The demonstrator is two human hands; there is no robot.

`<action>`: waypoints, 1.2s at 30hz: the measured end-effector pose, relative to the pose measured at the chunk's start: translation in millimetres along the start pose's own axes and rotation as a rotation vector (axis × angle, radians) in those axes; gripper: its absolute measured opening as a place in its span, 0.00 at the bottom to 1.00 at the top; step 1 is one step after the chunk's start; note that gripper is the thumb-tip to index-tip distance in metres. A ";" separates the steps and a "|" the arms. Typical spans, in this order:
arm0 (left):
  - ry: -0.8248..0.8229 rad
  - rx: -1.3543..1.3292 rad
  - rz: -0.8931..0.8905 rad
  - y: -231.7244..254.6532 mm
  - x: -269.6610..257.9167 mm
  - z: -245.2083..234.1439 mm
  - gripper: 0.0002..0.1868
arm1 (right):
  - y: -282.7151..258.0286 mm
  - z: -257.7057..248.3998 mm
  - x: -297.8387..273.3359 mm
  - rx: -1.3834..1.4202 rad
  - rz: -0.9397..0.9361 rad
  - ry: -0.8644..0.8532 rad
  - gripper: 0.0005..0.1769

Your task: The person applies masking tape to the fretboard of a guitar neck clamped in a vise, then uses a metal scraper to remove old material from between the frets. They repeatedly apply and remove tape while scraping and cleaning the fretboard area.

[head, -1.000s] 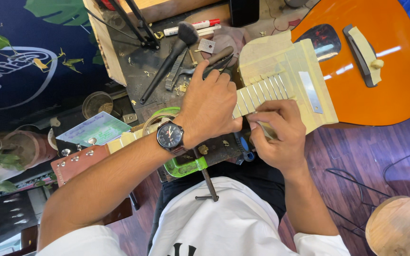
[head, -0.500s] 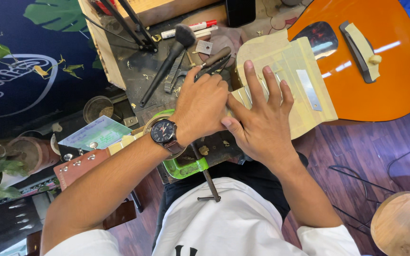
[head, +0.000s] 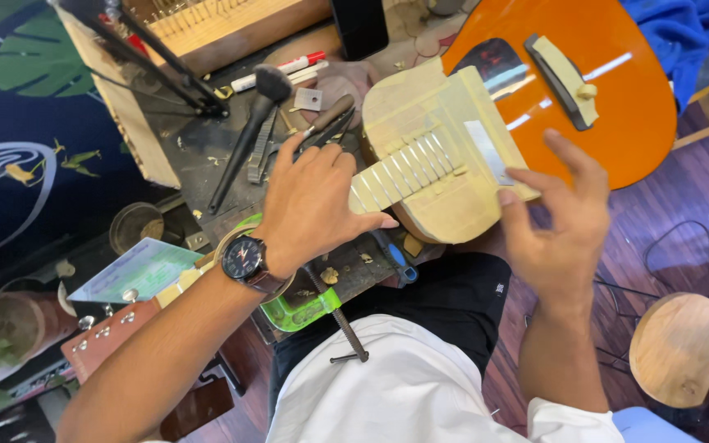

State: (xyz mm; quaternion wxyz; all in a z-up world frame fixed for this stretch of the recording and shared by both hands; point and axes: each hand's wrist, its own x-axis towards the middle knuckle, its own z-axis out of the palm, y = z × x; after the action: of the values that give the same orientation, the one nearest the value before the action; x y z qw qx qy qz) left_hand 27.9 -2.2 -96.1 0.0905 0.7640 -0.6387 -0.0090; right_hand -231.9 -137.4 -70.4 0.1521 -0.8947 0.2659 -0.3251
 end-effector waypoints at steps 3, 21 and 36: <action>0.007 -0.100 -0.045 -0.5 0.0 -4.3 0.40 | 52.3 -10.3 15.4 -0.041 -0.014 0.179 0.05; 0.209 -0.600 -0.040 -23.0 -3.8 -44.1 0.08 | 6.2 -0.4 2.0 0.005 -0.123 0.124 0.07; 0.073 0.218 -0.099 9.1 -45.4 -29.2 0.27 | -45.4 40.6 -19.5 0.120 -0.247 -0.056 0.09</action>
State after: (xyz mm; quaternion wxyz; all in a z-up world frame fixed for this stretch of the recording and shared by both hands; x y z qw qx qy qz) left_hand 14.5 44.4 -70.7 0.0295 0.7998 -0.5937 0.0837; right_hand -200.5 -85.3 -90.1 0.1715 -0.9186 0.1297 -0.3316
